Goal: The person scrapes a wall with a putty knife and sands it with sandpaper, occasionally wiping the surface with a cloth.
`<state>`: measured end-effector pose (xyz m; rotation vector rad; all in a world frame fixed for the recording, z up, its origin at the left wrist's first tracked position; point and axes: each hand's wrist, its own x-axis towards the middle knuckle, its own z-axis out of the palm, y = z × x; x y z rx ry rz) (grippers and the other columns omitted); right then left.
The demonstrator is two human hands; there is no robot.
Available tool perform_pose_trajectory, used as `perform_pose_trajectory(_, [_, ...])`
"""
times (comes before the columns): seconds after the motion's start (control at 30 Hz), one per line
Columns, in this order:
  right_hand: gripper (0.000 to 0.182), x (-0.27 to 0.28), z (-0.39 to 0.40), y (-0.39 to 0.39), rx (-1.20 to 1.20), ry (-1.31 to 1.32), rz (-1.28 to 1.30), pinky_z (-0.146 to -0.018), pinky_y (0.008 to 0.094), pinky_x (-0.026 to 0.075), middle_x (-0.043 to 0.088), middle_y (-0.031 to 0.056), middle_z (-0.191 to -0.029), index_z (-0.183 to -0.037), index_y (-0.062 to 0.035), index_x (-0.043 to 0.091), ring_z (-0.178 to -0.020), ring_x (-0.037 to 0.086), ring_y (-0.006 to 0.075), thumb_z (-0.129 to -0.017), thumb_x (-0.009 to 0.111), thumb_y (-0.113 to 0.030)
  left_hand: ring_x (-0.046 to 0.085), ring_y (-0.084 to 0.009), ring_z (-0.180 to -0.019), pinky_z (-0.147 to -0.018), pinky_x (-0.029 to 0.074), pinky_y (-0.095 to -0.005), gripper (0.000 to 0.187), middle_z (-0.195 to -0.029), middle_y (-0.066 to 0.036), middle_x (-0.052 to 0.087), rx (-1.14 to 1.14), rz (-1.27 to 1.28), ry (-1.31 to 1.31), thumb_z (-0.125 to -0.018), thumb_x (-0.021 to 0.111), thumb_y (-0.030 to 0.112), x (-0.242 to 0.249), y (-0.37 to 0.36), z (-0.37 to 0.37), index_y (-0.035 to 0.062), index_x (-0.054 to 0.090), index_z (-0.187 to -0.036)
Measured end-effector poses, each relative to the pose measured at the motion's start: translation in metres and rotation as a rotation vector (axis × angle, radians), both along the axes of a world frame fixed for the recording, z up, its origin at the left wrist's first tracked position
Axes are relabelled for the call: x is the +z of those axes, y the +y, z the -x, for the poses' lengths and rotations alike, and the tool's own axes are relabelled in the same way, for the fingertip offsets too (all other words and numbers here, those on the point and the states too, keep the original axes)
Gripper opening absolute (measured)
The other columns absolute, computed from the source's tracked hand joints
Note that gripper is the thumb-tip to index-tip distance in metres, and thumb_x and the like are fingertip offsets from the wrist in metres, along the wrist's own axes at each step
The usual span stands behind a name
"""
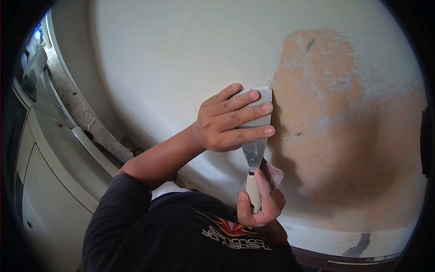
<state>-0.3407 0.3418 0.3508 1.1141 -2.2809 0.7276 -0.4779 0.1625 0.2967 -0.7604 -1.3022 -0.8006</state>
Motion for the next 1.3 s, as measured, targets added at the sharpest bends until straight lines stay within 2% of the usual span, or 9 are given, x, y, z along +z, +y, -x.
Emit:
perform_pose_trajectory(0.27, [0.05,0.014,-0.011,-0.001,-0.076,-0.062,-0.022,-0.081,0.037,0.057,0.068,0.0344,-0.111,-0.122,0.0155,0.061,-0.093,0.073,0.0386,-0.076,0.063,-0.005,0.054,-0.0359,-0.134,-0.116,0.035,-0.0487,0.032,-0.132,-0.014,0.066,-0.006,-0.012,-0.011,-0.092,0.067,0.026,-0.005,0.003,0.002,0.023,0.071,-0.124])
perform_pose_trajectory(0.3, [0.05,0.016,-0.013,-0.002,-0.092,-0.085,-0.038,-0.081,0.0368,0.057,0.067,0.0345,-0.112,-0.121,0.0148,0.062,-0.094,0.073,0.0387,-0.076,0.064,-0.005,0.059,-0.0265,-0.129,-0.116,0.035,-0.0464,0.034,-0.133,-0.004,0.067,0.003,-0.055,-0.038,-0.089,0.069,0.038,-0.005,0.006,0.001,0.0293,0.072,-0.121])
perform_pose_trajectory(0.43, [0.051,0.028,-0.016,0.005,-0.113,-0.072,-0.033,-0.076,0.0377,0.058,0.07,0.0291,-0.105,-0.124,0.0087,0.063,-0.088,0.073,0.0383,-0.074,0.069,-0.004,0.057,-0.026,-0.131,-0.117,0.032,-0.0462,0.036,-0.136,-0.004,0.064,0.0,0.032,-0.056,-0.092,0.064,0.043,-0.004,0.002,-0.003,0.0301,0.07,-0.124])
perform_pose_trajectory(0.6, [0.05,0.033,-0.023,-0.002,-0.144,-0.083,-0.085,-0.082,0.0376,0.057,0.068,0.0322,-0.11,-0.122,0.0113,0.062,-0.093,0.073,0.0386,-0.075,0.066,-0.004,0.055,-0.0247,-0.133,-0.12,0.027,-0.0465,0.04,-0.14,-0.002,0.061,-0.021,0.021,-0.087,-0.096,0.053,0.051,-0.004,0.003,-0.002,0.033,0.066,-0.129])
perform_pose_trajectory(0.73, [0.05,0.034,-0.023,0.002,-0.123,-0.087,-0.061,-0.086,0.0366,0.055,0.066,0.0346,-0.115,-0.123,0.0145,0.06,-0.098,0.072,0.0379,-0.076,0.062,-0.004,0.054,-0.0247,-0.134,-0.121,0.026,-0.0468,0.042,-0.141,-0.003,0.061,0.058,0.11,-0.03,-0.098,0.047,0.053,-0.008,0.002,0.002,0.0344,0.064,-0.132])
perform_pose_trajectory(0.77, [0.05,0.035,-0.024,-0.003,-0.141,-0.093,-0.075,-0.087,0.037,0.055,0.066,0.0357,-0.116,-0.123,0.0149,0.06,-0.1,0.072,0.0391,-0.076,0.062,-0.003,0.052,-0.0341,-0.136,-0.12,0.025,-0.053,0.044,-0.141,-0.013,0.06,0.058,0.157,-0.018,-0.104,0.039,0.048,-0.008,-0.002,0.001,0.029,0.06,-0.138])
perform_pose_trajectory(0.9, [0.05,0.038,-0.033,-0.008,-0.157,-0.143,-0.077,-0.087,0.0371,0.055,0.065,0.0364,-0.117,-0.123,0.0153,0.06,-0.1,0.072,0.0397,-0.076,0.061,-0.003,0.052,-0.0346,-0.136,-0.12,0.025,-0.0517,0.041,-0.139,-0.014,0.061,0.025,0.109,-0.022,-0.098,0.055,0.043,-0.007,0.0,0.001,0.028,0.061,-0.136])
perform_pose_trajectory(1.0, [0.051,0.041,-0.031,-0.005,-0.136,-0.105,-0.078,-0.085,0.0364,0.056,0.066,0.0352,-0.115,-0.124,0.0144,0.06,-0.097,0.073,0.0385,-0.076,0.062,-0.004,0.055,-0.0243,-0.133,-0.121,0.023,-0.0479,0.039,-0.139,-0.003,0.062,0.044,0.081,-0.002,-0.1,0.046,0.05,-0.007,0.004,0.003,0.0344,0.065,-0.13])
perform_pose_trajectory(1.3, [0.051,0.048,-0.031,-0.009,-0.137,-0.12,-0.099,-0.086,0.0367,0.055,0.067,0.0342,-0.113,-0.123,0.0141,0.061,-0.1,0.072,0.039,-0.075,0.061,-0.001,0.056,-0.0256,-0.132,-0.121,0.024,-0.0457,0.037,-0.137,-0.005,0.064,0.039,0.041,-0.009,-0.097,0.052,0.047,-0.007,0.006,0.002,0.033,0.068,-0.127])
